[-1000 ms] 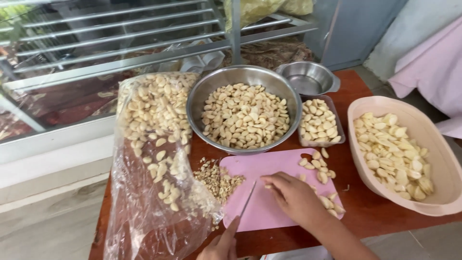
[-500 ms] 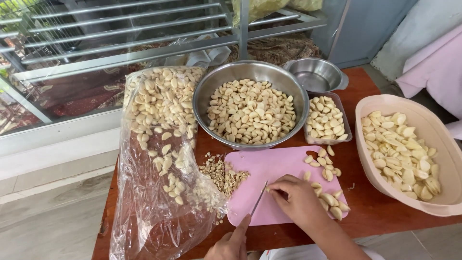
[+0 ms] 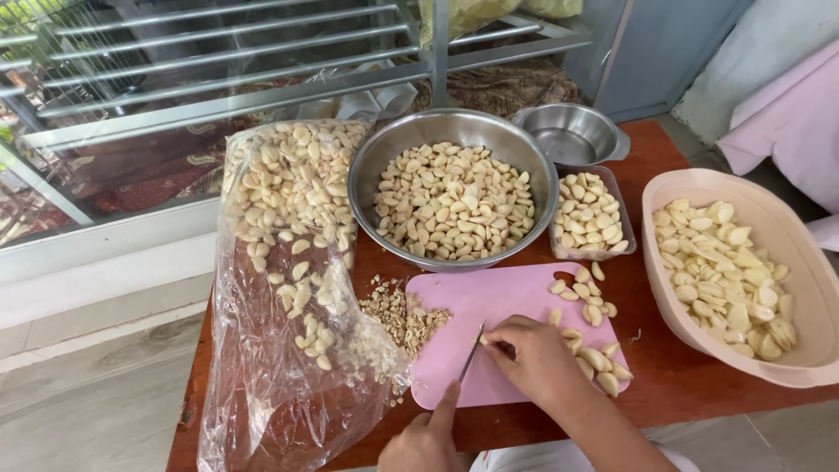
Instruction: Slicing peeled garlic cloves on a cutting board using a small knife and sorting them into containers.
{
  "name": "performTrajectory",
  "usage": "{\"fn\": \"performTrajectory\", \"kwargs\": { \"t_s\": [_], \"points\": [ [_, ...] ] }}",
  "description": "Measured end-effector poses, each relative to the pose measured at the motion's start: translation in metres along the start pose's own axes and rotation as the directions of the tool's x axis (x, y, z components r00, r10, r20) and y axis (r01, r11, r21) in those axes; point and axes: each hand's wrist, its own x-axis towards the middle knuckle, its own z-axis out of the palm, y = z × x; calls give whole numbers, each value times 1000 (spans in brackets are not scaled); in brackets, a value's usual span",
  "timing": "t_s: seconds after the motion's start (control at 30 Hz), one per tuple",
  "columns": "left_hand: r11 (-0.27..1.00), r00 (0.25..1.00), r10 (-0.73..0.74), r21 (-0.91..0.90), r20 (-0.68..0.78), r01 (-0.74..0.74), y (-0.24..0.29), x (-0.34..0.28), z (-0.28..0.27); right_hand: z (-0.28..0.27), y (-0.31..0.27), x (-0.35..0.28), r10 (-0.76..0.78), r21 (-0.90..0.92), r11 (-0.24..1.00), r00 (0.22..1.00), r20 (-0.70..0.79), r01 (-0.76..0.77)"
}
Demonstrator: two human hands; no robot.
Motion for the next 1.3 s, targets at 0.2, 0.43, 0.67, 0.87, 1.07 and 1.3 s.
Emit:
{"fn": "performTrajectory", "kwargs": {
  "t_s": [0.2,0.43,0.67,0.87,1.07,1.3],
  "points": [
    [938,998,36,-346,59,-13,-37,6,-28,-38,-33,-7,463,544,714,880,106,-442],
    [926,997,-66,-371,37,75,-60,3,-30,-44,13,-22,444,958,-79,851,281,-275],
    [914,993,-103,-399,-50,75,-60,-7,-25,-51,9,-32,467,956,-89,836,288,-280],
    [872,983,-180,-456,44,180,-51,-9,-34,-42,21,-40,316,960,-126,907,277,-249],
    [863,972,-177,-450,158,230,-36,-17,-51,-40,16,-44,328,956,-168,901,283,-239],
    [869,986,-161,-470,33,157,-36,-16,-44,-33,23,-45,419,959,-194,867,271,-206]
  ]
}}
